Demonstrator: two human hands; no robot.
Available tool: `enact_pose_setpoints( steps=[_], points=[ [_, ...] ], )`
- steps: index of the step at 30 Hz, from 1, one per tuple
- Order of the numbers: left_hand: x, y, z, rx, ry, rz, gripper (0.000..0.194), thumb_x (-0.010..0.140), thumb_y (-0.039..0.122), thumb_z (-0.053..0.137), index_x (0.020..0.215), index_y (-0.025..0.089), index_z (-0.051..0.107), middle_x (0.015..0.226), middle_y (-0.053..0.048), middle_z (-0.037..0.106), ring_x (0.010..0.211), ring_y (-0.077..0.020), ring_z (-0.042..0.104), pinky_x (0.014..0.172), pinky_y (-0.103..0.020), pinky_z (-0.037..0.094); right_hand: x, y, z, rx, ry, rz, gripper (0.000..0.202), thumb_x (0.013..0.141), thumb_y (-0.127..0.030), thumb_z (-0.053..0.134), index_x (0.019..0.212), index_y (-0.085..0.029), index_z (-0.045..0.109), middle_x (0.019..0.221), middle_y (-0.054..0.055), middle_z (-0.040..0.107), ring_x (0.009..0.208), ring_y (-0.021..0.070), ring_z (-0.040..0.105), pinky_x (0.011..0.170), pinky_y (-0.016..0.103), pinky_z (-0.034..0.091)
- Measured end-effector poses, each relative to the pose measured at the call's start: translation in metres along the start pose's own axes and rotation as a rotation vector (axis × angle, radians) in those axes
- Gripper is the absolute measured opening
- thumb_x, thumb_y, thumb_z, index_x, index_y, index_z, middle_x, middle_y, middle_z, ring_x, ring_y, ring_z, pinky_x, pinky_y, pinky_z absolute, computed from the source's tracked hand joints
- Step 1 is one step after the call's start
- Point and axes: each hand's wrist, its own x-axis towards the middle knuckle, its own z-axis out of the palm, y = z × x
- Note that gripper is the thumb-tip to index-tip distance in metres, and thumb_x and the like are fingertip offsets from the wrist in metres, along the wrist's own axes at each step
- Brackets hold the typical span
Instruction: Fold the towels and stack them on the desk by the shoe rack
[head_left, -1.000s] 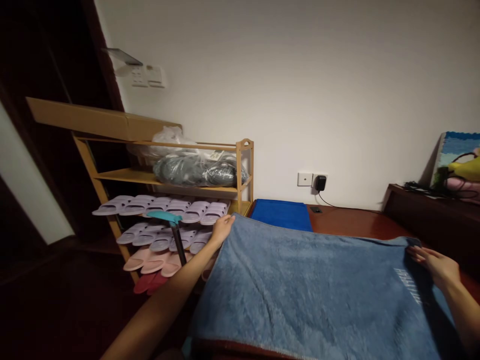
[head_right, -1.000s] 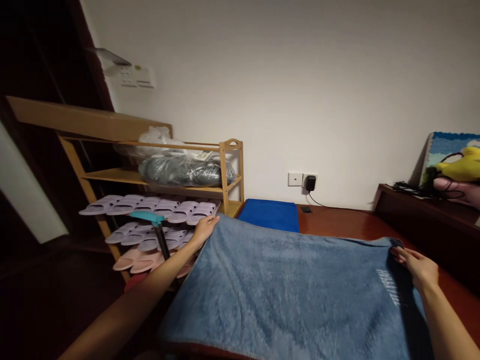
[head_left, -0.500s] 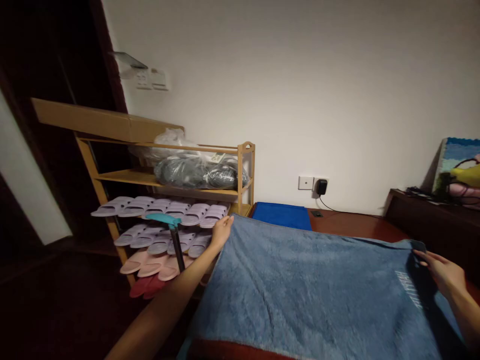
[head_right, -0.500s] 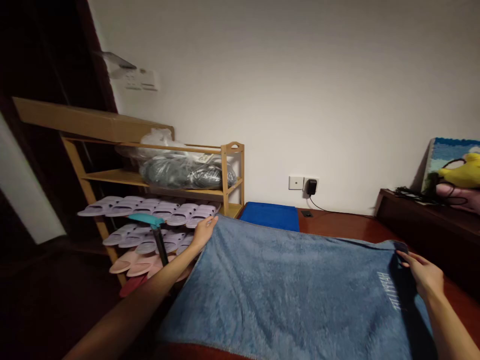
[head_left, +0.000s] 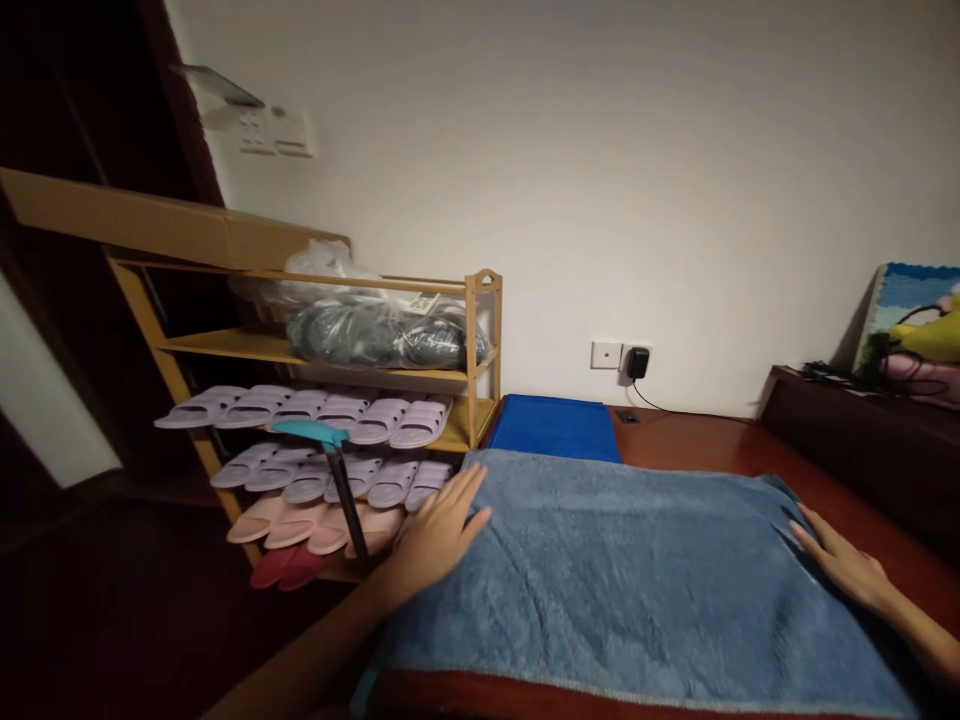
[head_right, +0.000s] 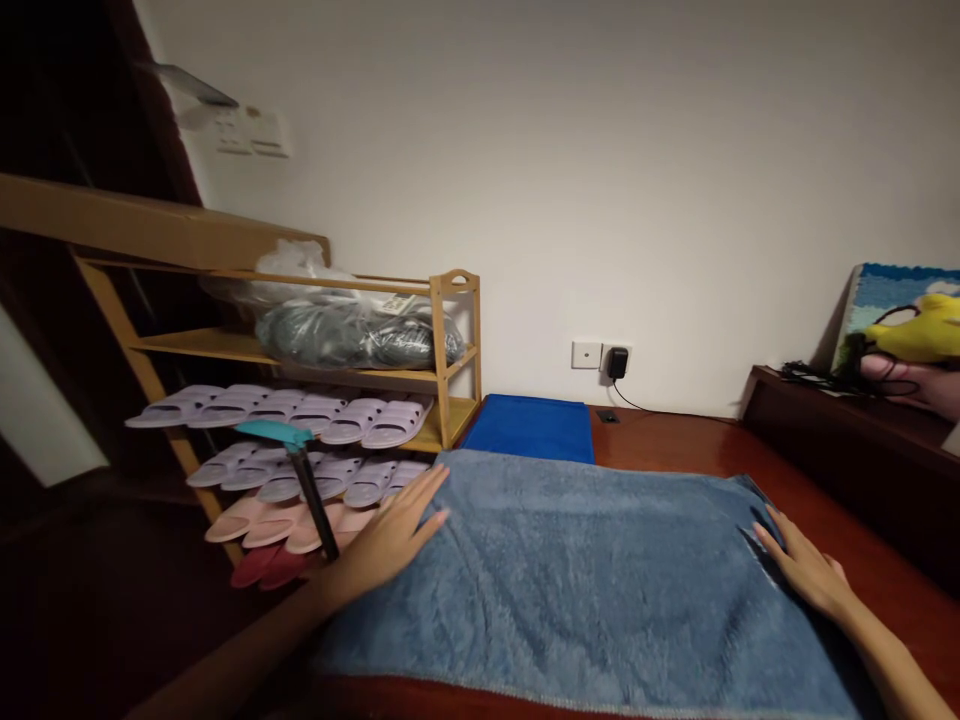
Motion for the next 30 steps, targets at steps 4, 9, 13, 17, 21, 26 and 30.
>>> enact_pose_setpoints(
  steps=[4, 9, 13, 17, 21, 26, 30],
  points=[
    [-0.059, 0.019, -0.015, 0.001, -0.126, 0.188, 0.067, 0.095, 0.042, 0.044, 0.152, 0.025, 0.011, 0.153, -0.007, 0.028, 0.138, -0.0251, 0.031, 0.109, -0.04, 0.033, -0.034, 0.016, -0.003, -0.073, 0.004, -0.083, 0.072, 0.087, -0.063, 0.021, 0.148, -0.024, 0.029, 0.152, 0.007, 0.025, 0.141, 0.026, 0.02, 0.111, 0.05, 0.023],
    [-0.079, 0.022, -0.027, -0.003, -0.197, 0.207, 0.065, 0.094, 0.041, 0.048, 0.15, 0.032, 0.016, 0.152, -0.004, 0.029, 0.136, -0.0267, 0.034, 0.106, -0.042, 0.038, -0.059, 0.027, -0.014, -0.142, -0.126, -0.148, 0.075, 0.083, -0.069, 0.024, 0.148, -0.031, 0.029, 0.152, 0.0, 0.026, 0.141, 0.0241, 0.02, 0.114, 0.048, 0.022],
    [-0.082, 0.023, -0.032, -0.013, -0.222, 0.198, 0.06, 0.094, 0.042, 0.048, 0.148, 0.033, 0.023, 0.152, -0.003, 0.03, 0.136, -0.0275, 0.035, 0.105, -0.043, 0.039, -0.061, 0.037, -0.013, -0.194, -0.128, -0.195, 0.076, 0.08, -0.072, 0.03, 0.145, -0.033, 0.034, 0.151, 0.0, 0.027, 0.14, 0.0278, 0.023, 0.112, 0.051, 0.025],
    [-0.09, 0.024, -0.034, -0.022, -0.226, 0.172, 0.06, 0.094, 0.044, 0.048, 0.148, 0.034, 0.024, 0.151, -0.003, 0.03, 0.136, -0.0276, 0.034, 0.105, -0.043, 0.039, -0.059, 0.045, -0.01, -0.214, -0.125, -0.203, 0.075, 0.081, -0.072, 0.031, 0.145, -0.034, 0.033, 0.151, 0.0, 0.026, 0.14, 0.0265, 0.022, 0.113, 0.051, 0.024],
    [-0.098, 0.022, -0.038, 0.0, -0.252, 0.153, 0.06, 0.095, 0.046, 0.046, 0.148, 0.033, 0.022, 0.152, -0.003, 0.028, 0.137, -0.0271, 0.033, 0.105, -0.042, 0.04, -0.062, 0.044, -0.015, -0.234, -0.144, -0.197, 0.077, 0.08, -0.073, 0.031, 0.145, -0.033, 0.033, 0.151, 0.001, 0.026, 0.14, 0.0274, 0.024, 0.112, 0.053, 0.024],
    [-0.1, 0.027, -0.046, 0.042, -0.178, 0.165, 0.056, 0.096, 0.043, 0.045, 0.148, 0.034, 0.024, 0.15, -0.001, 0.032, 0.136, -0.0254, 0.035, 0.106, -0.043, 0.038, -0.078, 0.027, -0.027, -0.269, -0.128, -0.202, 0.079, 0.079, -0.074, 0.031, 0.146, -0.033, 0.031, 0.151, 0.0, 0.024, 0.14, 0.0267, 0.021, 0.112, 0.052, 0.025],
    [-0.101, 0.035, -0.051, 0.058, -0.121, 0.208, 0.059, 0.097, 0.037, 0.044, 0.15, 0.031, 0.017, 0.15, 0.0, 0.033, 0.136, -0.0217, 0.035, 0.11, -0.039, 0.033, -0.101, 0.006, -0.028, -0.237, -0.091, -0.273, 0.072, 0.083, -0.07, 0.03, 0.147, -0.038, 0.025, 0.152, -0.004, 0.021, 0.14, 0.0252, 0.023, 0.112, 0.051, 0.025]
  ],
)
